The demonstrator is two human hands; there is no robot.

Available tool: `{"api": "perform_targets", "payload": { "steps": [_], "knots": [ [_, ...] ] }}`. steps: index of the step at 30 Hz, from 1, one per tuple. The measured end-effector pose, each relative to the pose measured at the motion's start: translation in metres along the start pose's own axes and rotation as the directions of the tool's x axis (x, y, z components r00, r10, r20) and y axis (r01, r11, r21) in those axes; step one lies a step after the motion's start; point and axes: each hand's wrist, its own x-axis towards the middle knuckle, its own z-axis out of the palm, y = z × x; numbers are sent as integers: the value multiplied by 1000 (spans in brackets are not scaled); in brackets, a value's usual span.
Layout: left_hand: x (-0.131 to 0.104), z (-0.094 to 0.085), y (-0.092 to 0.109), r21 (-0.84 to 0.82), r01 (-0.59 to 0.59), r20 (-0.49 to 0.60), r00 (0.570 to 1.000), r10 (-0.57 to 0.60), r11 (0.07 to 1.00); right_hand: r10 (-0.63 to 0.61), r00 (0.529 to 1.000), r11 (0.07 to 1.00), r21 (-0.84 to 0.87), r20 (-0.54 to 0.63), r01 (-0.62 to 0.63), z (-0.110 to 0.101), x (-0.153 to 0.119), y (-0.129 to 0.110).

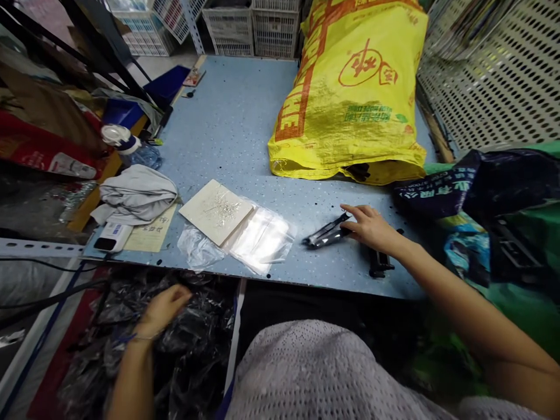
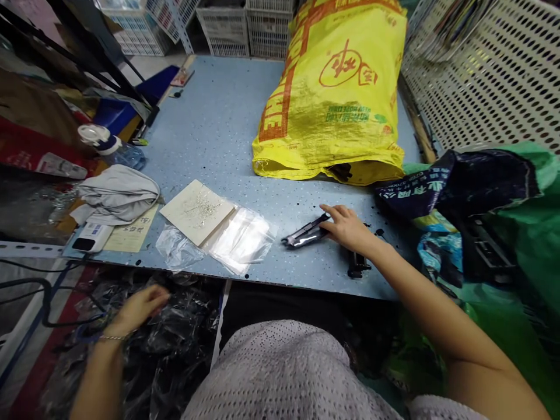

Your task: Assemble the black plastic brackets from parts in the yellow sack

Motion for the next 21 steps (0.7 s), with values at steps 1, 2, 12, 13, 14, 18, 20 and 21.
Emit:
{"api": "perform_targets", "payload": {
  "steps": [1,2,12,13,14,18,20,21],
  "knots": [
    [3,20,44,-92,-127,26,991,130,988,0,1000,999,43,-6,0,1,1,-5],
    [7,42,87,-158,-271,-2,962,274,949,10,1000,994,113,1,-10,2,2,-10],
    [82,130,216,-527,-454,-229,890,395,718,179,934,-167,945,311,-282,18,5,-89],
    [84,126,213,-624,-399,-215,914,343,672,103,933,-302,904,346,-302,21,9,-102],
    [84,123,211,-691,-351,-197,932,303,632,32,930,-405,856,365,-322,25,15,-114],
    [71,112,213,-802,-286,-179,952,247,525,-98,926,-569,743,364,-352,39,51,-147],
    [65,104,210,-760,-384,-273,921,278,524,-52,925,-571,748,376,-337,42,61,-149],
    [64,98,206,-692,-453,-327,891,315,562,-18,922,-553,765,386,-331,41,63,-147]
  ]
}}
